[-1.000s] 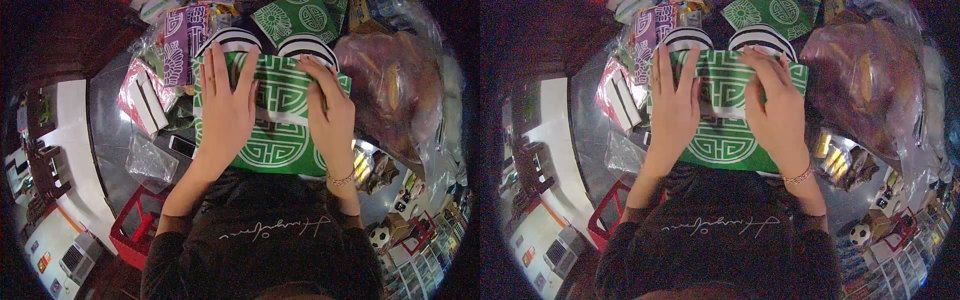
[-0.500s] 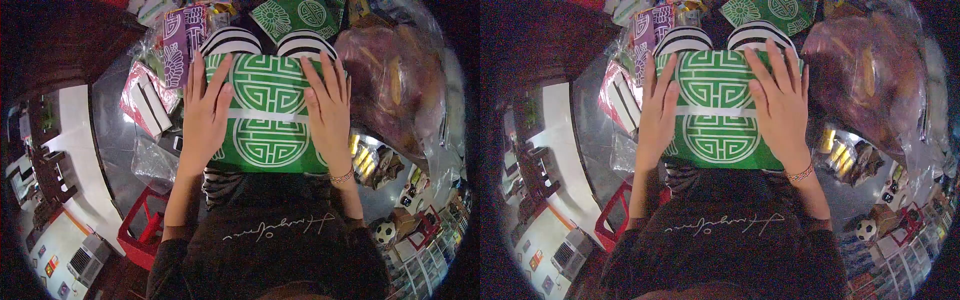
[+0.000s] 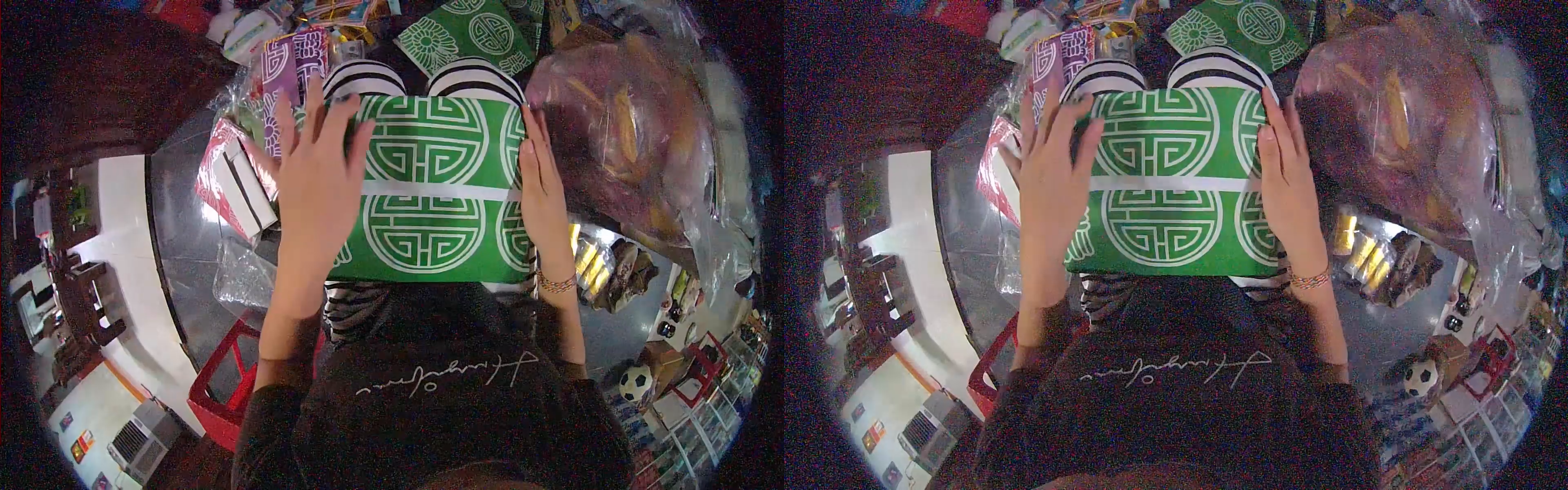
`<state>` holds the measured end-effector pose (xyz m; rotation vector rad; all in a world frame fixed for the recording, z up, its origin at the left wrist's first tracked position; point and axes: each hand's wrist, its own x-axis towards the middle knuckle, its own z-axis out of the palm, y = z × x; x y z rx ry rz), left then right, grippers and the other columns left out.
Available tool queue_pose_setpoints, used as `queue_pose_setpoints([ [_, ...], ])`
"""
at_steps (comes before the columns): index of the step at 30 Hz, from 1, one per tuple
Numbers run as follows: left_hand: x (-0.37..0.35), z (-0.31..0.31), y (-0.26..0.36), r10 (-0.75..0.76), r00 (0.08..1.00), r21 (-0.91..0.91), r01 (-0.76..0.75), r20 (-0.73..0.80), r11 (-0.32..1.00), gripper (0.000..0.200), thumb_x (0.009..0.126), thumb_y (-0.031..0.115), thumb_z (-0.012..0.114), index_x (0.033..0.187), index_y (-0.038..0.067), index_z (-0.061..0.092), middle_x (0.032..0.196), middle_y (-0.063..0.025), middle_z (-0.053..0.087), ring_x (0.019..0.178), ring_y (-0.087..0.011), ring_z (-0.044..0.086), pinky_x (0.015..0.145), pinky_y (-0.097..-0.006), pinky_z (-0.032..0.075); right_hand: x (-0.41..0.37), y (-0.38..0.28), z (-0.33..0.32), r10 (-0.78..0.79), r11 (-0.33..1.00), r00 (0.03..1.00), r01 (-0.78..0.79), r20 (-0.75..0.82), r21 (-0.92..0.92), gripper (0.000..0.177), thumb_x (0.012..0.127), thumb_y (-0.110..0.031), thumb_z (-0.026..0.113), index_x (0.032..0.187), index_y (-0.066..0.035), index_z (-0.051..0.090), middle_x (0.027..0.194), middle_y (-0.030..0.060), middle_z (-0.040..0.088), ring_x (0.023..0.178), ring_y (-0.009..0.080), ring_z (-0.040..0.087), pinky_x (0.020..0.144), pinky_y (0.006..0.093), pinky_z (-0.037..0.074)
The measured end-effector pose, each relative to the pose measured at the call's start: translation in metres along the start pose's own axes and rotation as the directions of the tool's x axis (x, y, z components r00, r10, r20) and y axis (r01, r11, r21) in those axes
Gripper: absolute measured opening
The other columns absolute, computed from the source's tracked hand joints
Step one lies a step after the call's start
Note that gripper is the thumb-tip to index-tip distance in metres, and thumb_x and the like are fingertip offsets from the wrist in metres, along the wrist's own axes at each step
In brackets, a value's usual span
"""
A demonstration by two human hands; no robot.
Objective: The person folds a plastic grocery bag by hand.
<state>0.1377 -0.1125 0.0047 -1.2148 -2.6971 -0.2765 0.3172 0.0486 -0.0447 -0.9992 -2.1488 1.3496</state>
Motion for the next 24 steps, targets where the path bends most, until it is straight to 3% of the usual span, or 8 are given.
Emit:
queue_pose_setpoints([
  [1, 0.005, 0.002, 0.004, -0.004, 1.0, 0.003, 0.004, -0.004, 1.0, 0.033, 0.095, 0.032, 0.052, 0.122, 0.013, 0.057, 0.144, -0.0149, 0.043, 0.137, -0.0334, 0.034, 0.112, -0.0578, 0.014, 0.001, 0.002, -0.001, -0.057, 0.994, 0.998, 0.054, -0.026, -0.094, 0.043, 0.101, -0.024, 0.04, 0.142, -0.014, 0.041, 0.151, 0.0185, 0.03, 0.141, 0.0346, 0.024, 0.114, 0.0404, 0.02],
  [3, 0.02, 0.011, 0.01, 0.157, 0.98, -0.065, -0.166, -0.124, 0.984, 0.026, 0.094, 0.029, 0.053, 0.112, 0.012, 0.06, 0.131, -0.0146, 0.055, 0.124, -0.0324, 0.049, 0.11, -0.0571, 0.021, 0.005, 0.006, -0.002, -0.23, 0.907, 0.97, 0.182, -0.085, -0.38, 0.041, 0.097, -0.019, 0.048, 0.137, -0.014, 0.048, 0.148, 0.0191, 0.034, 0.137, 0.0397, 0.03, 0.113, 0.0465, 0.023],
  [4, 0.025, 0.016, 0.015, 0.152, 0.98, -0.062, -0.161, -0.126, 0.985, 0.026, 0.094, 0.029, 0.053, 0.112, 0.012, 0.06, 0.131, -0.0146, 0.055, 0.124, -0.0324, 0.049, 0.11, -0.0571, 0.021, 0.008, 0.001, -0.003, -0.234, 0.907, 0.969, 0.187, -0.081, -0.378, 0.041, 0.097, -0.019, 0.048, 0.137, -0.014, 0.048, 0.148, 0.0191, 0.034, 0.137, 0.0397, 0.03, 0.113, 0.0465, 0.023],
  [6, 0.034, 0.027, 0.024, 0.285, 0.951, -0.202, -0.304, -0.116, 0.931, 0.023, 0.093, 0.025, 0.053, 0.109, 0.01, 0.061, 0.111, -0.0123, 0.063, 0.107, -0.031, 0.058, 0.102, -0.0516, 0.033, 0.02, -0.015, -0.005, -0.429, 0.786, 0.903, 0.358, -0.027, -0.504, 0.038, 0.089, -0.012, 0.056, 0.127, -0.01, 0.054, 0.142, 0.0185, 0.041, 0.132, 0.0417, 0.036, 0.111, 0.0521, 0.026],
  [10, 0.041, 0.036, 0.034, 0.354, 0.934, -0.218, -0.355, -0.042, 0.909, 0.018, 0.093, 0.02, 0.052, 0.099, 0.006, 0.061, 0.095, -0.011, 0.063, 0.095, -0.0306, 0.059, 0.091, -0.045, 0.04, 0.052, -0.027, 0.02, -0.551, 0.729, 0.826, 0.546, 0.119, -0.413, 0.027, 0.085, -0.009, 0.058, 0.112, -0.008, 0.06, 0.133, 0.0134, 0.05, 0.13, 0.0346, 0.041, 0.111, 0.0511, 0.027],
  [12, 0.043, 0.04, 0.033, 0.325, 0.938, -0.262, -0.347, -0.123, 0.901, 0.014, 0.091, 0.017, 0.053, 0.091, 0.006, 0.06, 0.088, -0.0108, 0.062, 0.09, -0.0313, 0.058, 0.082, -0.0424, 0.041, 0.06, -0.025, 0.028, -0.577, 0.687, 0.806, 0.566, 0.131, -0.455, 0.021, 0.086, -0.011, 0.059, 0.106, -0.008, 0.061, 0.13, 0.0109, 0.052, 0.129, 0.0311, 0.043, 0.111, 0.0522, 0.026],
  [20, 0.04, 0.035, -0.003, 0.332, 0.929, -0.289, -0.367, -0.165, 0.884, 0.009, 0.087, 0.014, 0.054, 0.091, 0.008, 0.061, 0.091, -0.0087, 0.062, 0.09, -0.0285, 0.057, 0.084, -0.0417, 0.037, 0.069, -0.02, 0.026, -0.543, 0.772, 0.821, 0.571, 0.179, -0.279, 0.012, 0.087, -0.017, 0.061, 0.09, -0.005, 0.063, 0.123, 0.0043, 0.058, 0.13, 0.0279, 0.043, 0.112, 0.0517, 0.021],
  [24, 0.039, 0.029, -0.032, 0.3, 0.926, -0.156, -0.339, -0.227, 0.928, 0.008, 0.086, 0.017, 0.056, 0.089, 0.012, 0.061, 0.088, -0.0033, 0.063, 0.088, -0.0234, 0.058, 0.084, -0.0422, 0.033, 0.071, -0.018, 0.018, -0.512, 0.802, 0.841, 0.541, 0.175, -0.253, 0.013, 0.087, -0.016, 0.062, 0.089, -0.004, 0.063, 0.123, 0.0053, 0.058, 0.129, 0.0286, 0.044, 0.112, 0.0504, 0.021],
])
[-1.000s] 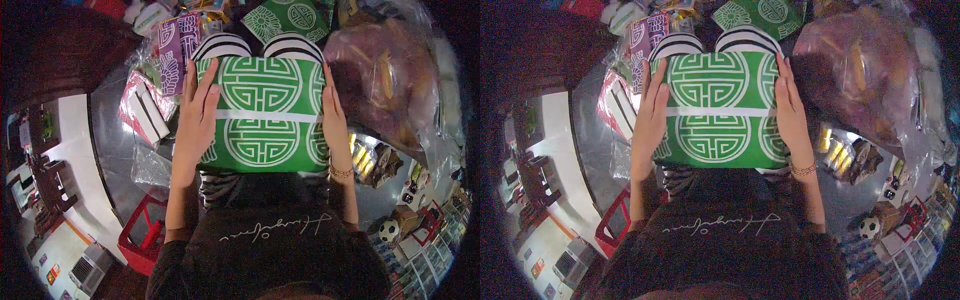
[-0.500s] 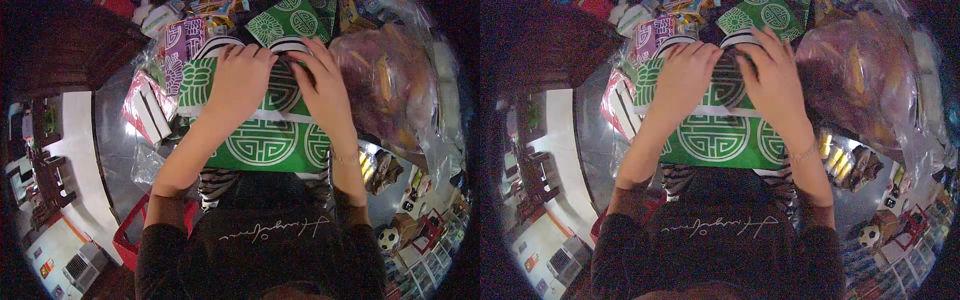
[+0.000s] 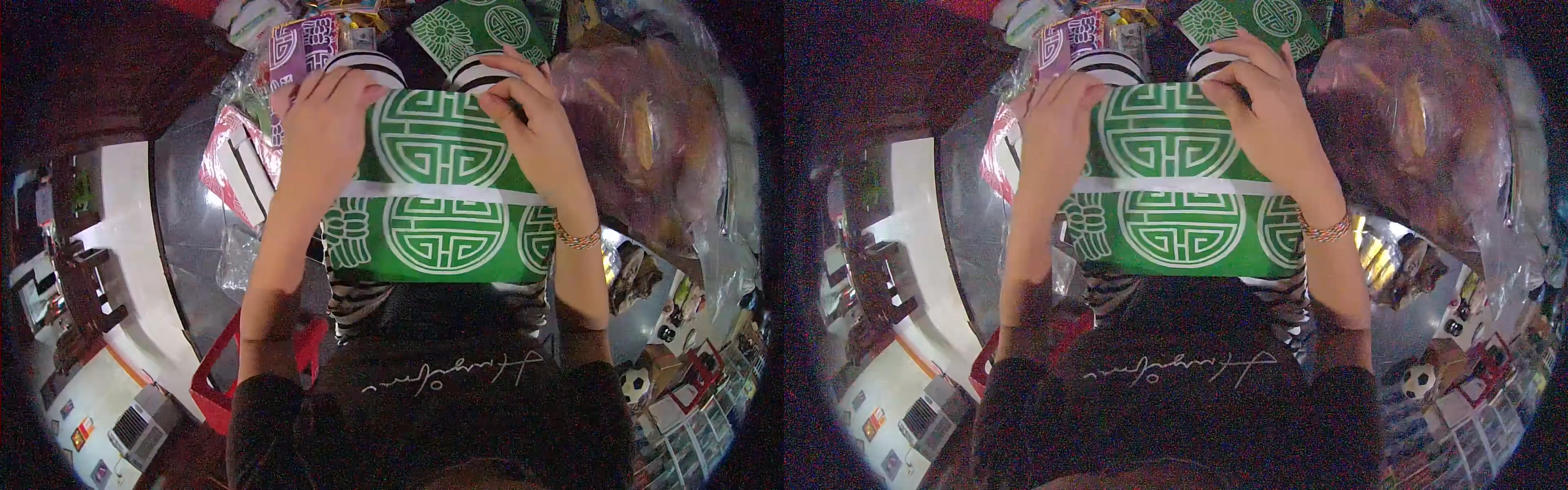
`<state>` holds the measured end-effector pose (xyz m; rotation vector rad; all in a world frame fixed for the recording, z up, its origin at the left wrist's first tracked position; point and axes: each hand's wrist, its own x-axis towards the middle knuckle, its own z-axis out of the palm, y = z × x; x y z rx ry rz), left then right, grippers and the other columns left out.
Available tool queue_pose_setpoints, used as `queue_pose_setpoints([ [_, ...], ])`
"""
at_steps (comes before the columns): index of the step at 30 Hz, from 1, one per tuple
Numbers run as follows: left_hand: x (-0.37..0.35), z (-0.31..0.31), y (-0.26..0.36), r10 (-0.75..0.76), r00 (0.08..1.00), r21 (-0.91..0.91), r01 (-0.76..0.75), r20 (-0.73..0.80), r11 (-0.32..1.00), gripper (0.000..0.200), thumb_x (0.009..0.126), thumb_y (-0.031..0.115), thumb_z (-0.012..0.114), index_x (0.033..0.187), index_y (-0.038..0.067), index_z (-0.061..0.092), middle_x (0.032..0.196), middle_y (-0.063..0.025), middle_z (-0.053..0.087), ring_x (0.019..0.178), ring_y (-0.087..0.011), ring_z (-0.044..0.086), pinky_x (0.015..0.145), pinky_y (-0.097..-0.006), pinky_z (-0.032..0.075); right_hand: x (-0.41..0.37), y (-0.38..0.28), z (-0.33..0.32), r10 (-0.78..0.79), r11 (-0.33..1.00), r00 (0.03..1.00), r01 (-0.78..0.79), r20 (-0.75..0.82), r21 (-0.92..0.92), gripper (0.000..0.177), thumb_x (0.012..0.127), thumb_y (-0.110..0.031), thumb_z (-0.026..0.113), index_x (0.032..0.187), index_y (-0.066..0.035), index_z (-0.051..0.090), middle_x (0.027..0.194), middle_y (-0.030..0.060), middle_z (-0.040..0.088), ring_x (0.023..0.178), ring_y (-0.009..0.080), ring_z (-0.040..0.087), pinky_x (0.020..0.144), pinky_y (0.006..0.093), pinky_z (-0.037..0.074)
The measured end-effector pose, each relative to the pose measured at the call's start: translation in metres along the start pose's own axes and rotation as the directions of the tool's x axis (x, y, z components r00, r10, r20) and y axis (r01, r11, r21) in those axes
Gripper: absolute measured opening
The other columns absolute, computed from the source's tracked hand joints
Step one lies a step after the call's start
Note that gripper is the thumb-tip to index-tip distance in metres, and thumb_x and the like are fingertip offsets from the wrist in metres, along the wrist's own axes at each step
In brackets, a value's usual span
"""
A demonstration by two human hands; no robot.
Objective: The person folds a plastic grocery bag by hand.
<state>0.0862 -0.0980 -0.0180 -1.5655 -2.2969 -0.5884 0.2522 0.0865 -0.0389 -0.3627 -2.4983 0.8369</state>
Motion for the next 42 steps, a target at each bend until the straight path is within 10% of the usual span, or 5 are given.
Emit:
queue_pose_setpoints([
  [14, -0.041, -0.023, -0.074, -0.083, 0.996, 0.134, 0.076, 0.044, 0.988, 0.02, 0.095, 0.019, 0.046, 0.096, 0.004, 0.06, 0.09, -0.0115, 0.06, 0.089, -0.0291, 0.057, 0.088, -0.0452, 0.034, -0.042, 0.063, -0.062, 0.178, 0.946, 0.97, -0.215, -0.165, -0.244, 0.014, 0.092, -0.013, 0.056, 0.097, 0.0, 0.06, 0.114, 0.0141, 0.058, 0.108, 0.0324, 0.053, 0.096, 0.0373, 0.041],
  [18, -0.031, -0.038, -0.059, -0.481, 0.863, -0.166, 0.502, 0.155, 0.849, 0.022, 0.096, 0.017, 0.046, 0.098, 0.002, 0.061, 0.094, -0.0145, 0.06, 0.089, -0.0332, 0.057, 0.086, -0.0406, 0.04, -0.041, 0.05, -0.06, 0.245, 0.957, 0.956, -0.265, -0.159, -0.116, 0.018, 0.094, -0.015, 0.053, 0.1, 0.001, 0.06, 0.103, 0.0144, 0.062, 0.1, 0.0317, 0.057, 0.09, 0.0331, 0.044],
  [23, 0.008, -0.024, -0.011, 0.015, 0.998, -0.202, -0.028, -0.066, 0.979, 0.017, 0.09, 0.022, 0.059, 0.089, 0.005, 0.062, 0.09, -0.0096, 0.059, 0.088, -0.0281, 0.056, 0.084, -0.0421, 0.04, -0.03, 0.045, -0.055, 0.188, 0.981, 0.967, -0.194, -0.171, -0.016, 0.018, 0.094, -0.016, 0.054, 0.098, 0.0, 0.06, 0.098, 0.0134, 0.062, 0.097, 0.0304, 0.058, 0.088, 0.034, 0.044],
  [38, 0.015, -0.004, 0.03, 0.121, 0.992, -0.251, -0.125, -0.033, 0.96, 0.007, 0.082, 0.013, 0.061, 0.081, 0.007, 0.058, 0.077, -0.0059, 0.058, 0.081, -0.0248, 0.055, 0.071, -0.0375, 0.043, 0.019, -0.04, -0.003, -0.334, 0.906, 0.942, 0.309, -0.04, -0.29, 0.012, 0.078, -0.017, 0.064, 0.088, -0.01, 0.064, 0.107, 0.0024, 0.06, 0.109, 0.0229, 0.053, 0.097, 0.0446, 0.035],
  [42, 0.006, -0.03, -0.007, 0.117, 0.992, -0.165, -0.11, 0.039, 0.98, 0.005, 0.08, 0.013, 0.061, 0.08, 0.008, 0.061, 0.077, -0.0042, 0.06, 0.079, -0.0236, 0.055, 0.072, -0.0372, 0.041, 0.007, -0.005, -0.038, -0.192, 0.843, 0.981, 0.173, 0.016, -0.508, 0.007, 0.08, -0.018, 0.06, 0.086, -0.015, 0.064, 0.116, -0.0003, 0.057, 0.118, 0.0246, 0.046, 0.102, 0.0493, 0.026],
])
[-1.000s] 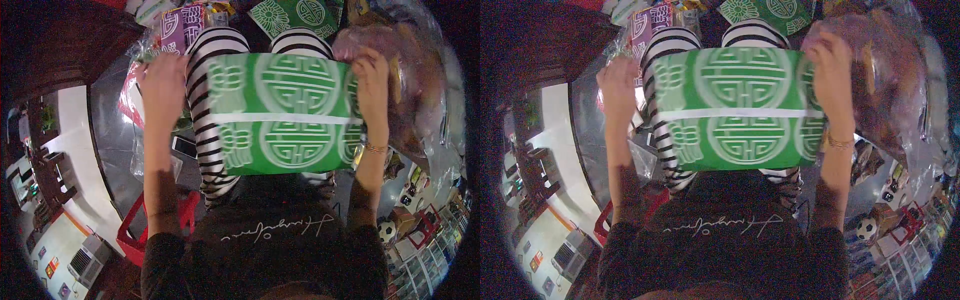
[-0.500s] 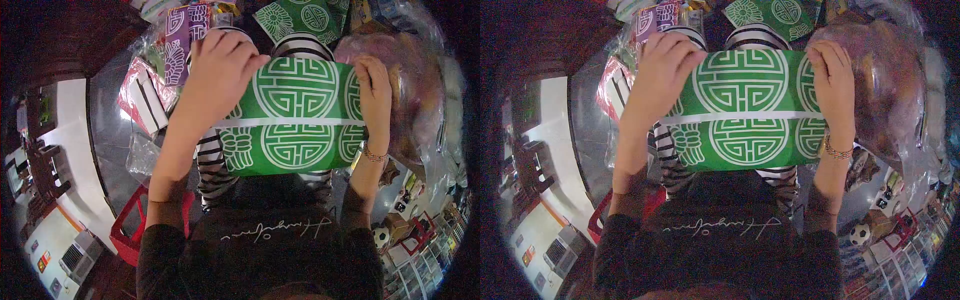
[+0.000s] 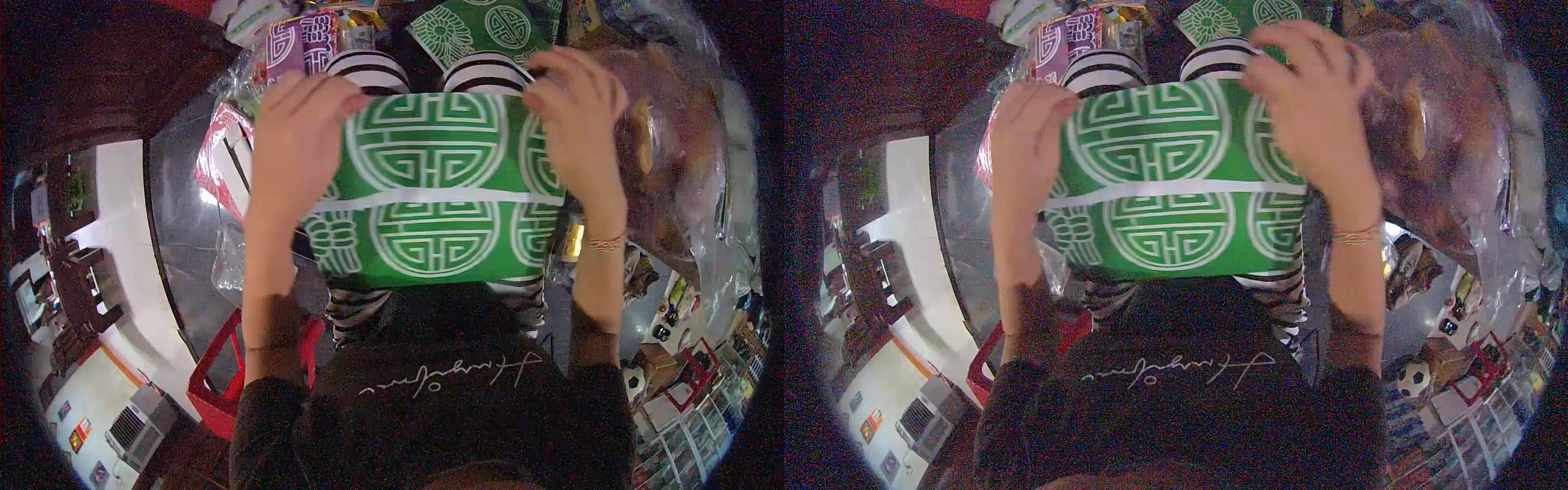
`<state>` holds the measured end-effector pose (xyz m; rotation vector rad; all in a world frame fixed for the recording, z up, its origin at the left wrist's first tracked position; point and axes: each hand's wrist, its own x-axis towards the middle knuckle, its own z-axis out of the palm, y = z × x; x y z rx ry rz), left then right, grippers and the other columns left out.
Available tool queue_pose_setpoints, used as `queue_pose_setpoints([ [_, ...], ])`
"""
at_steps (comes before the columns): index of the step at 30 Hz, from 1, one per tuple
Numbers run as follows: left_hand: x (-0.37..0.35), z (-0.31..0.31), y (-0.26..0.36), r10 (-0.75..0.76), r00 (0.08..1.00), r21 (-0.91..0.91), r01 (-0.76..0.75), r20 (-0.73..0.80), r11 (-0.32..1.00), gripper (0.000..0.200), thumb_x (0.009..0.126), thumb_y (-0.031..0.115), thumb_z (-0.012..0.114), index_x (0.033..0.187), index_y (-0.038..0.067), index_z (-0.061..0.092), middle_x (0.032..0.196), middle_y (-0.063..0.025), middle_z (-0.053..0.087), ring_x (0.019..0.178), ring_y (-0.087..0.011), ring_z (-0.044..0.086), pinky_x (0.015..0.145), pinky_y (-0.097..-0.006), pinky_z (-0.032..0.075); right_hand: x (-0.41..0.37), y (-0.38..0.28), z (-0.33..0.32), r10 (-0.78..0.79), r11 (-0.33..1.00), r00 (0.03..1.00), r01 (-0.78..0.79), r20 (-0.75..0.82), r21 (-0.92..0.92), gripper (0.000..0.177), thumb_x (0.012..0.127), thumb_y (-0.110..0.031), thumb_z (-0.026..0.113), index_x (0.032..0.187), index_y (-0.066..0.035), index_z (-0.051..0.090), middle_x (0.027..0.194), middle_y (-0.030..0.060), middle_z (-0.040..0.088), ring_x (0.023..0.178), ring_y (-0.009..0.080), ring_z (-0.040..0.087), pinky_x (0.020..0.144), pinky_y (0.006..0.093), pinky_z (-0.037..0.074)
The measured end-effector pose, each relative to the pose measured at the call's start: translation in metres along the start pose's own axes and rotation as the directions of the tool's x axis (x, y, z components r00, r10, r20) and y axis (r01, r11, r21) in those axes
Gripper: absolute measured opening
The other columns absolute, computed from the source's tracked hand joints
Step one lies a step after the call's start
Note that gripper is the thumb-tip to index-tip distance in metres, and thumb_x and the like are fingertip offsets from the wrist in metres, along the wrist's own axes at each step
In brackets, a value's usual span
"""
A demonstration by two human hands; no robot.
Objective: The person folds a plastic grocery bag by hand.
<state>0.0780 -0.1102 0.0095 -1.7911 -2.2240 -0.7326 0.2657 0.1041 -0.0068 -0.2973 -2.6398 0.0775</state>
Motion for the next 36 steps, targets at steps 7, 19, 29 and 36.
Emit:
queue_pose_setpoints([
  [7, -0.004, 0.004, -0.021, -0.02, 0.999, 0.178, 0.015, 0.026, 0.984, 0.01, 0.084, 0.019, 0.062, 0.088, 0.012, 0.067, 0.086, -0.002, 0.065, 0.08, -0.0218, 0.055, 0.08, -0.0359, 0.038, -0.036, 0.054, -0.001, 0.101, 0.99, 0.994, -0.105, -0.042, -0.089, 0.012, 0.087, -0.02, 0.055, 0.094, -0.014, 0.063, 0.112, 0.0052, 0.057, 0.109, 0.03, 0.047, 0.099, 0.045, 0.03],
  [19, 0.011, 0.008, -0.045, -0.14, 0.983, -0.233, 0.165, 0.12, 0.958, 0.018, 0.088, 0.016, 0.06, 0.101, 0.005, 0.067, 0.098, -0.009, 0.068, 0.094, -0.0249, 0.063, 0.087, -0.0325, 0.045, -0.027, 0.022, 0.017, 0.378, 0.785, 0.926, -0.328, 0.012, 0.526, 0.033, 0.099, -0.027, 0.047, 0.122, -0.006, 0.058, 0.127, 0.01, 0.054, 0.117, 0.0249, 0.05, 0.103, 0.0333, 0.034],
  [29, -0.038, 0.003, -0.081, -0.395, 0.888, -0.405, 0.458, 0.235, 0.791, 0.013, 0.086, 0.008, 0.064, 0.094, -0.001, 0.061, 0.111, -0.0033, 0.065, 0.105, -0.0152, 0.06, 0.09, -0.0282, 0.044, -0.031, -0.003, 0.039, 0.195, 0.737, 0.955, -0.294, 0.225, 0.609, 0.044, 0.101, -0.029, 0.036, 0.138, -0.01, 0.048, 0.15, 0.0106, 0.034, 0.139, 0.0261, 0.031, 0.114, 0.0373, 0.019],
  [36, -0.063, -0.002, -0.089, -0.512, 0.859, -0.25, 0.495, -0.002, 0.832, 0.021, 0.086, 0.004, 0.062, 0.108, 0.004, 0.06, 0.116, -0.0069, 0.063, 0.105, -0.0205, 0.062, 0.09, -0.0292, 0.045, -0.042, 0.009, 0.034, 0.145, 0.884, 0.983, -0.178, 0.109, 0.432, 0.047, 0.101, -0.034, 0.035, 0.141, -0.01, 0.045, 0.15, 0.0127, 0.035, 0.138, 0.0297, 0.032, 0.114, 0.0385, 0.022],
])
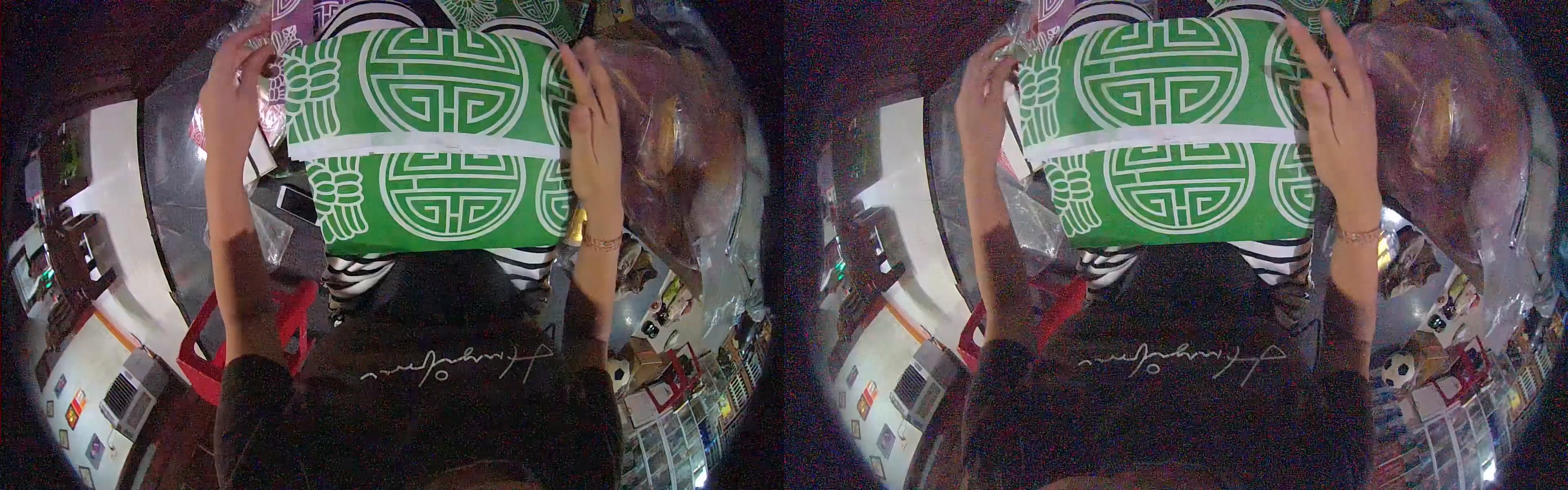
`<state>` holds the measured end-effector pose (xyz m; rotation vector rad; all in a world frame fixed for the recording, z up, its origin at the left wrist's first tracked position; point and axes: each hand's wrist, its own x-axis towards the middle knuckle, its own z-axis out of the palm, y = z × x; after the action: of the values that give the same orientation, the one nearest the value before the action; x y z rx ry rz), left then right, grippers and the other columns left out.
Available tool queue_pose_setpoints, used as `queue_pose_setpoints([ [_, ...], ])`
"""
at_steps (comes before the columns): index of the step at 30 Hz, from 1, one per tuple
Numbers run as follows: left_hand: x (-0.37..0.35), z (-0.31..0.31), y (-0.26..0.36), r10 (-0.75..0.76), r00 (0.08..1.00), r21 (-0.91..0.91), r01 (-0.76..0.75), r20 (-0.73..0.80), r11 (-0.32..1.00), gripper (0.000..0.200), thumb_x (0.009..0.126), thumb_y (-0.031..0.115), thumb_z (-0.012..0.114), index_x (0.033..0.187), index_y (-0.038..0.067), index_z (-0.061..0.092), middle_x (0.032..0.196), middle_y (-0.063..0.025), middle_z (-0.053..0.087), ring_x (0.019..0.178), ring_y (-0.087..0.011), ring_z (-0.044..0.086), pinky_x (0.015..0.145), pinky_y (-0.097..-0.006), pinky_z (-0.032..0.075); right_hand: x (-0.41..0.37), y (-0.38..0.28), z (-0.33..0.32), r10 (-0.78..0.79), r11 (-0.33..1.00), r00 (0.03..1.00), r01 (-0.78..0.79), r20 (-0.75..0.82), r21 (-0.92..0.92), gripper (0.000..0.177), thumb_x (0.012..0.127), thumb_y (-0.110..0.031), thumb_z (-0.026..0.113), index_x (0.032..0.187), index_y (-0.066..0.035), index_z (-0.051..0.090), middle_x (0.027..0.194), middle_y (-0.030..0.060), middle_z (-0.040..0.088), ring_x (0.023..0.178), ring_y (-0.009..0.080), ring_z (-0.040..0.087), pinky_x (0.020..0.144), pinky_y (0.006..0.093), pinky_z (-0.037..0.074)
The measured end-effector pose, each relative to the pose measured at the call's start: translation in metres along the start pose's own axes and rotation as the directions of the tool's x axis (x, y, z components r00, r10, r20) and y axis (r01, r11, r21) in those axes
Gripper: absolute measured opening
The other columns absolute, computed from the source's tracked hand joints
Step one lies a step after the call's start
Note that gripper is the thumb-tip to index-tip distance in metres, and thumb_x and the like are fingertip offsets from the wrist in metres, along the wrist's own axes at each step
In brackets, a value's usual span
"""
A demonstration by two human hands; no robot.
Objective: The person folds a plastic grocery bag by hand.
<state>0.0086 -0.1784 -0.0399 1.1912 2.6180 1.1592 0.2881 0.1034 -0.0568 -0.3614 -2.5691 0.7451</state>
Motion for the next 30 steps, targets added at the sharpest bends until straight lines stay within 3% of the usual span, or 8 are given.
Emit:
queue_pose_setpoints([
  [1, -0.005, -0.005, 0.0, 0.15, 0.984, 0.229, -0.125, -0.093, 0.965, 0.025, 0.087, 0.003, 0.061, 0.111, 0.006, 0.06, 0.119, -0.0076, 0.062, 0.108, -0.0223, 0.061, 0.092, -0.0301, 0.044, -0.004, 0.0, -0.004, 0.007, 1.0, 1.0, -0.007, 0.0, -0.001, 0.047, 0.101, -0.034, 0.035, 0.141, -0.01, 0.045, 0.15, 0.0127, 0.035, 0.138, 0.0297, 0.032, 0.114, 0.0385, 0.022],
  [5, -0.059, -0.016, 0.036, 0.095, 0.988, 0.127, -0.079, -0.121, 0.989, 0.033, 0.084, 0.005, 0.062, 0.115, 0.016, 0.063, 0.128, -0.0069, 0.058, 0.117, -0.0273, 0.055, 0.098, -0.0359, 0.041, -0.038, 0.004, -0.026, -0.126, 0.958, 0.99, 0.106, -0.059, -0.268, 0.041, 0.091, -0.012, 0.046, 0.131, -0.017, 0.055, 0.144, 0.012, 0.043, 0.133, 0.0341, 0.039, 0.111, 0.046, 0.026],
  [7, -0.085, -0.017, 0.046, 0.316, 0.931, 0.442, -0.364, 0.181, 0.82, 0.043, 0.08, 0.005, 0.063, 0.117, 0.026, 0.063, 0.133, -0.0065, 0.054, 0.124, -0.0307, 0.049, 0.102, -0.0422, 0.038, -0.054, 0.003, -0.036, -0.181, 0.89, 0.983, 0.178, 0.032, -0.42, 0.044, 0.083, -0.001, 0.05, 0.119, -0.023, 0.061, 0.143, 0.009, 0.046, 0.134, 0.031, 0.039, 0.111, 0.0494, 0.026],
  [10, -0.106, -0.004, 0.046, 0.434, 0.861, 0.29, -0.5, 0.263, 0.816, 0.052, 0.074, 0.005, 0.064, 0.117, 0.033, 0.064, 0.137, -0.006, 0.051, 0.127, -0.0321, 0.046, 0.103, -0.0455, 0.038, -0.064, -0.005, -0.044, -0.253, 0.858, 0.952, 0.303, 0.173, -0.414, 0.045, 0.081, -0.003, 0.054, 0.116, -0.03, 0.062, 0.142, 0.0063, 0.048, 0.133, 0.0291, 0.04, 0.11, 0.0493, 0.028],
  [14, -0.105, -0.005, 0.059, 0.356, 0.843, 0.344, -0.5, 0.404, 0.795, 0.055, 0.071, 0.004, 0.063, 0.118, 0.033, 0.065, 0.139, -0.0067, 0.049, 0.127, -0.0318, 0.046, 0.103, -0.0453, 0.039, -0.058, -0.021, -0.05, -0.285, 0.822, 0.893, 0.415, 0.348, -0.391, 0.048, 0.08, -0.009, 0.056, 0.117, -0.039, 0.062, 0.14, 0.0, 0.05, 0.131, 0.023, 0.044, 0.109, 0.0492, 0.031],
  [22, -0.105, -0.01, 0.054, 0.417, 0.814, 0.234, -0.532, 0.404, 0.814, 0.054, 0.07, 0.002, 0.06, 0.117, 0.028, 0.067, 0.138, -0.008, 0.049, 0.127, -0.0336, 0.047, 0.1, -0.0419, 0.045, -0.062, -0.008, -0.053, -0.194, 0.833, 0.929, 0.326, 0.316, -0.447, 0.043, 0.083, -0.006, 0.05, 0.121, -0.022, 0.064, 0.139, 0.0053, 0.05, 0.13, 0.0256, 0.045, 0.109, 0.0474, 0.031],
  [25, -0.107, -0.008, 0.053, 0.403, 0.808, 0.216, -0.525, 0.429, 0.823, 0.048, 0.075, 0.003, 0.058, 0.118, 0.024, 0.067, 0.139, -0.0114, 0.048, 0.128, -0.0347, 0.046, 0.101, -0.0414, 0.045, -0.063, -0.003, -0.051, -0.052, 0.975, 0.996, 0.067, 0.075, -0.213, 0.049, 0.081, 0.006, 0.04, 0.125, -0.004, 0.059, 0.138, 0.0138, 0.049, 0.128, 0.0323, 0.045, 0.109, 0.0412, 0.032],
  [30, -0.111, -0.007, 0.052, 0.393, 0.803, 0.224, -0.526, 0.448, 0.82, 0.044, 0.081, 0.006, 0.053, 0.121, 0.017, 0.065, 0.142, -0.0138, 0.045, 0.13, -0.0342, 0.044, 0.104, -0.0402, 0.043, -0.059, -0.017, -0.057, -0.005, 1.0, 0.997, 0.006, 0.077, -0.014, 0.042, 0.082, 0.001, 0.052, 0.123, -0.006, 0.061, 0.137, 0.0125, 0.051, 0.126, 0.0312, 0.047, 0.105, 0.0411, 0.036],
])
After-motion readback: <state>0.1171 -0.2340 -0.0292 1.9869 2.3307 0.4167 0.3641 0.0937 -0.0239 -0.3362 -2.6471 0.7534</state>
